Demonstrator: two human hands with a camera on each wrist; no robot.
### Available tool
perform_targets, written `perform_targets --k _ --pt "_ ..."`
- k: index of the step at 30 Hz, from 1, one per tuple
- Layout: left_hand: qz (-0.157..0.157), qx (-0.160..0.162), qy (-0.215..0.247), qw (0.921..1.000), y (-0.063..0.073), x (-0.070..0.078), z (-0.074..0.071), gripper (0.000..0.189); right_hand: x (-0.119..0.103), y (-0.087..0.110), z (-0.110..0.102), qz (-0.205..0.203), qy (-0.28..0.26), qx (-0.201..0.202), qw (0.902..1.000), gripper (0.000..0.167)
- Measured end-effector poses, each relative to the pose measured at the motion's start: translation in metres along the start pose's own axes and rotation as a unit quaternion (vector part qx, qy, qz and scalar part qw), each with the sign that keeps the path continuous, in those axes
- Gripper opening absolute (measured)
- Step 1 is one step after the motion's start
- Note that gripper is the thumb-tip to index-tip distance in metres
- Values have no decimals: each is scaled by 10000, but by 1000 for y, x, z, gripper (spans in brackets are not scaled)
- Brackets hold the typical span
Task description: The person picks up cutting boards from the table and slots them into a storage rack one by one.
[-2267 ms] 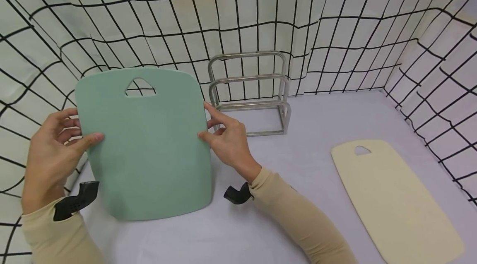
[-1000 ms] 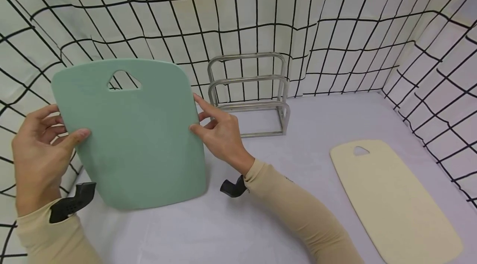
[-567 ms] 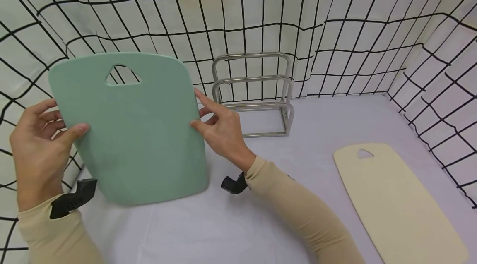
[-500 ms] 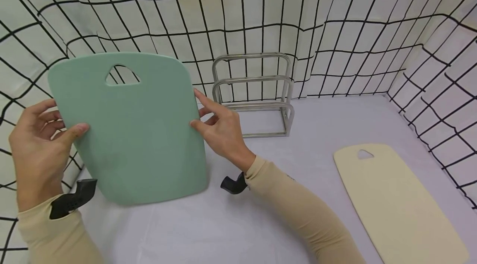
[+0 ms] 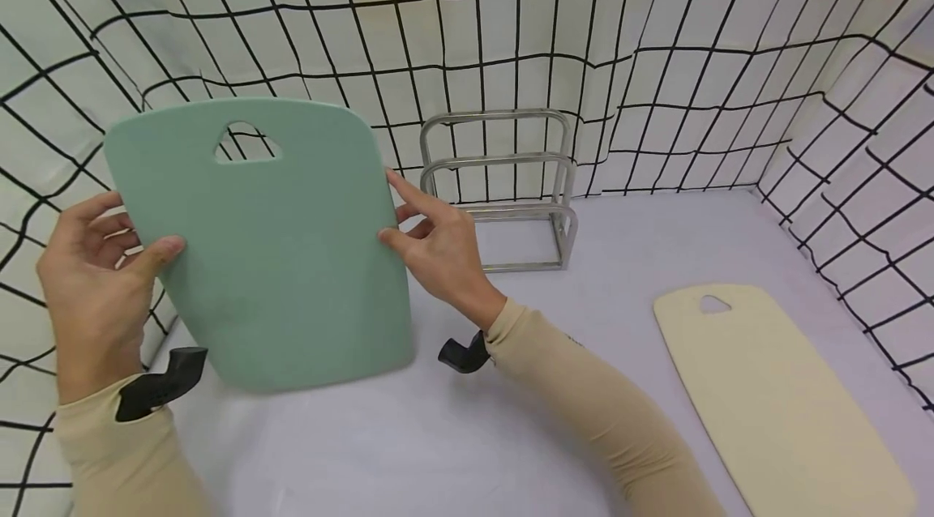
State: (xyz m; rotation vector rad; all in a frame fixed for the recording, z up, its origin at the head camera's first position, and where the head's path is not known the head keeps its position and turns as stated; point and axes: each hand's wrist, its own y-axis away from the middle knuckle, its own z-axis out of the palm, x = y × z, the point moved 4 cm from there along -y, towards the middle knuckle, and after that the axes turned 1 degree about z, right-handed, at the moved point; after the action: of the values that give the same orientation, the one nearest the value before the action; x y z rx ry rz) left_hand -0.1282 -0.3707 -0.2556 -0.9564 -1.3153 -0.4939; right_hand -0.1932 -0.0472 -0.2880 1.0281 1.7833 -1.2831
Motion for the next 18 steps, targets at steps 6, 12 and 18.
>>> perform_targets --k 6,12,18 --pt "94 -73 -140 9998 -1 1 -1 66 -5 -2 -1 -96 -60 -19 9999 70" --pt "135 -101 -417 9990 -1 2 0 66 -7 -2 -3 -171 -66 -7 9998 72" --pt "164 -43 -747 9971 -3 6 3 66 -10 -5 -6 -277 58 56 9996 71"
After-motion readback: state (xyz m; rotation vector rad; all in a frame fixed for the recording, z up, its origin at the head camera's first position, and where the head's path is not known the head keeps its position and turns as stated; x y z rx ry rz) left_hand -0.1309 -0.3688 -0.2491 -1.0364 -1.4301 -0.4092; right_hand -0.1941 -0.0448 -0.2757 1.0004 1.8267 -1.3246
